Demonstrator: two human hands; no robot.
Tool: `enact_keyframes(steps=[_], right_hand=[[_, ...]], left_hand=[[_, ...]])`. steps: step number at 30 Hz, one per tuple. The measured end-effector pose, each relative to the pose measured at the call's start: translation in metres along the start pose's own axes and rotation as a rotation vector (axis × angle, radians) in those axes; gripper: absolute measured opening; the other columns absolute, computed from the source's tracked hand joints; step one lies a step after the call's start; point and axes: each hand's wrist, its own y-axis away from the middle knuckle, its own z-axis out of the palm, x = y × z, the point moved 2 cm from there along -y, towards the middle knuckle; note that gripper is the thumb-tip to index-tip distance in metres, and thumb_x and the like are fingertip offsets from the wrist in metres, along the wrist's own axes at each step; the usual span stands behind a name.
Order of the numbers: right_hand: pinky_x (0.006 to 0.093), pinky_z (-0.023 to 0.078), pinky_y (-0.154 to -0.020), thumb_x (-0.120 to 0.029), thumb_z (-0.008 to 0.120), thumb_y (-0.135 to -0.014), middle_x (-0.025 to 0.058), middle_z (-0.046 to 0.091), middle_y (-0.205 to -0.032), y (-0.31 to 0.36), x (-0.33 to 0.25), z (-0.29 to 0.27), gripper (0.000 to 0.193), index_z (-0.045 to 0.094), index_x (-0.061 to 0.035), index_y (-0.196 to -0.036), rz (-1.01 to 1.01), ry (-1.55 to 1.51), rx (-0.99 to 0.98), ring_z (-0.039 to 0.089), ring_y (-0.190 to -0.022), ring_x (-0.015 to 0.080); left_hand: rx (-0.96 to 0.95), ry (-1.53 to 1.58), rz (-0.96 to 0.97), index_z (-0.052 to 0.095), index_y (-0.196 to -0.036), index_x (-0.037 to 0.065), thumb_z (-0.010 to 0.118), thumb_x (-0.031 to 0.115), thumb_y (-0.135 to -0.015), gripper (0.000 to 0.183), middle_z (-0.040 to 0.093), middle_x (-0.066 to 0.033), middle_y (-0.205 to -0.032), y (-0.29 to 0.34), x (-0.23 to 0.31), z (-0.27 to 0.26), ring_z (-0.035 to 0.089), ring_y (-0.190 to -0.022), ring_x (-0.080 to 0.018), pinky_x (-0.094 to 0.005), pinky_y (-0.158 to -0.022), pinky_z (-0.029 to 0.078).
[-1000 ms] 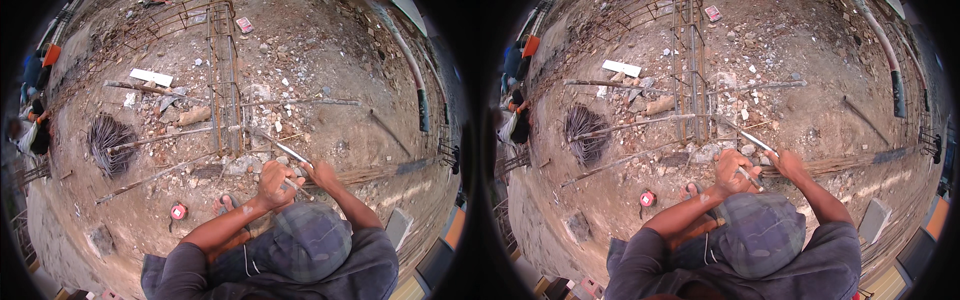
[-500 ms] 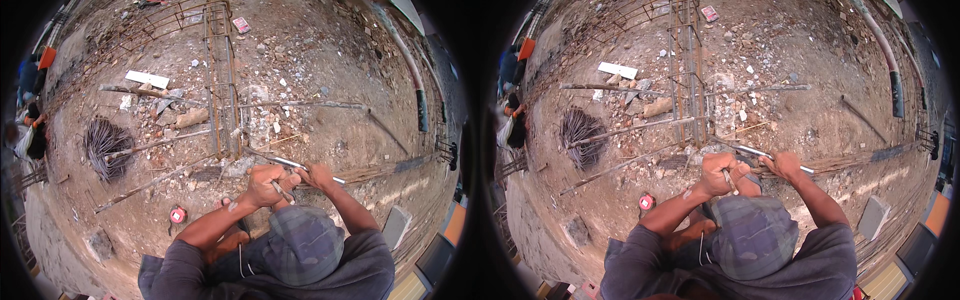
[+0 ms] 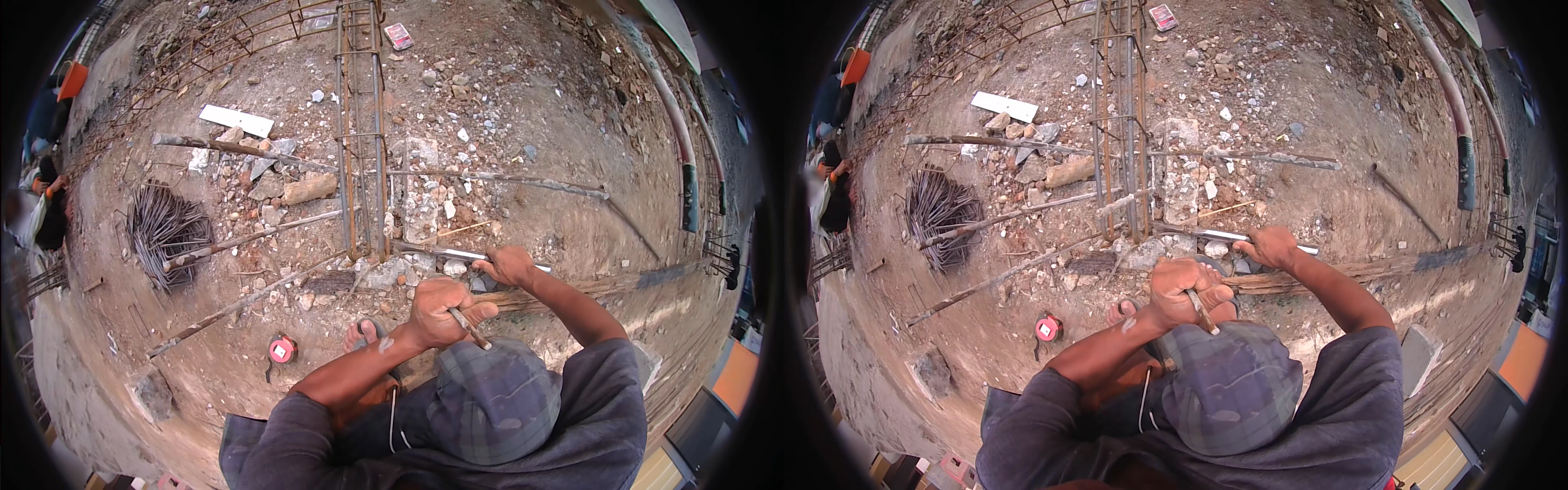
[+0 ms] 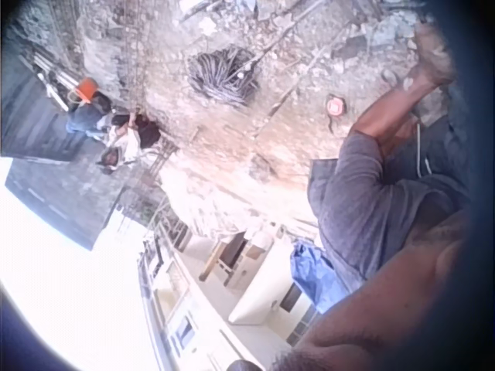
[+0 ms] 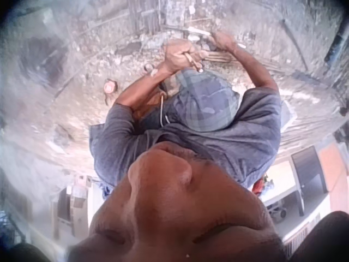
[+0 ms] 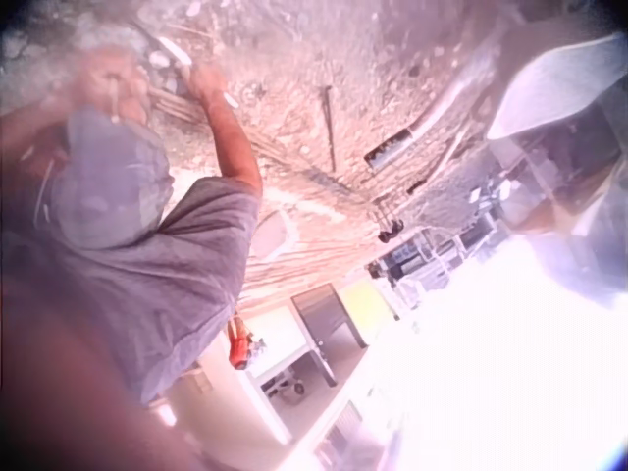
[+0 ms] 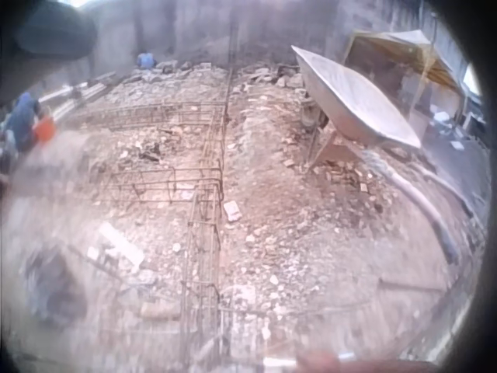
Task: The person measures a rebar cage with a tape measure, then uses a metal rod to bend and secure rebar ties around the cage. The person works on the ground at a construction site.
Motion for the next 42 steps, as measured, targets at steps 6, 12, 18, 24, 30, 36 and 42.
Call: enact_keyframes(steps=[6,12,18,24,30,36,42], right_hand=[[0.0574,0.054,-0.075,-0.07,0.044,-0.1,0.0301,0.07,-0.083,0.024,-0.025,0.001,0.077,0.068,0.0036,-0.098,0.139,-0.142,-0.132,0.069,-0.083,0.0504],[0.0553,0.055,-0.074,-0.068,0.044,-0.101,0.0292,0.071,-0.084,0.037,-0.061,-0.044,0.077,0.069,0.0042,-0.097,0.169,-0.118,-0.199,0.071,-0.085,0.0486],[0.0557,0.055,-0.07,-0.07,0.044,-0.1,0.0269,0.071,-0.081,0.03,-0.048,-0.036,0.075,0.07,0.0004,-0.099,0.129,-0.119,-0.115,0.072,-0.081,0.0458],[0.0545,0.055,-0.065,-0.07,0.045,-0.099,0.026,0.07,-0.075,-0.001,-0.019,-0.025,0.073,0.068,-0.0012,-0.106,-0.004,0.008,-0.057,0.071,-0.076,0.0455],[0.0552,0.056,-0.072,-0.071,0.041,-0.101,0.0283,0.07,-0.08,0.012,-0.04,-0.039,0.08,0.068,0.0044,-0.1,0.108,-0.089,-0.205,0.071,-0.08,0.0466],[0.0551,0.056,-0.073,-0.07,0.042,-0.101,0.029,0.071,-0.081,0.035,-0.065,-0.027,0.081,0.07,0.0045,-0.09,0.215,-0.16,-0.18,0.071,-0.082,0.0478],[0.0556,0.055,-0.077,-0.071,0.042,-0.101,0.0279,0.071,-0.082,0.039,-0.058,-0.015,0.079,0.07,0.0036,-0.099,0.183,-0.174,-0.17,0.071,-0.086,0.0465]], left_hand=[[0.106,-0.098,-0.029,0.051,-0.06,0.008,0.086,0.026,-0.087,0.048,0.045,-0.0022,-0.051,-0.015,0.015,-0.03,0.043,-0.042,-0.0154,-0.0327,-0.043,0.032],[0.322,-0.009,-0.088,0.049,-0.067,0.007,0.071,0.029,-0.099,0.044,0.049,0.0,-0.059,-0.021,0.015,-0.102,0.041,-0.049,-0.0086,-0.0279,-0.047,0.029],[0.269,-0.045,-0.102,0.051,-0.063,0.007,0.081,0.03,-0.091,0.047,0.053,-0.0016,-0.058,-0.016,0.017,-0.08,0.052,-0.05,-0.0129,-0.0284,-0.049,0.039],[0.248,-0.015,-0.074,0.052,-0.064,0.006,0.081,0.037,-0.091,0.05,0.053,-0.0013,-0.059,-0.011,0.018,-0.074,0.051,-0.051,-0.0129,-0.0294,-0.05,0.039],[0.278,-0.071,-0.046,0.052,-0.066,0.007,0.079,0.038,-0.092,0.049,0.052,-0.0012,-0.06,-0.013,0.01,-0.077,0.051,-0.052,-0.0123,-0.0285,-0.05,0.039],[0.437,0.005,-0.144,0.048,-0.065,0.007,0.071,0.024,-0.097,0.043,0.049,0.0017,-0.059,-0.021,0.01,-0.101,0.04,-0.052,-0.0051,-0.0273,-0.048,0.029],[0.285,-0.058,-0.138,0.05,-0.069,0.007,0.066,0.031,-0.099,0.041,0.049,0.0012,-0.058,-0.027,0.017,-0.11,0.039,-0.048,-0.0058,-0.0269,-0.047,0.03]])
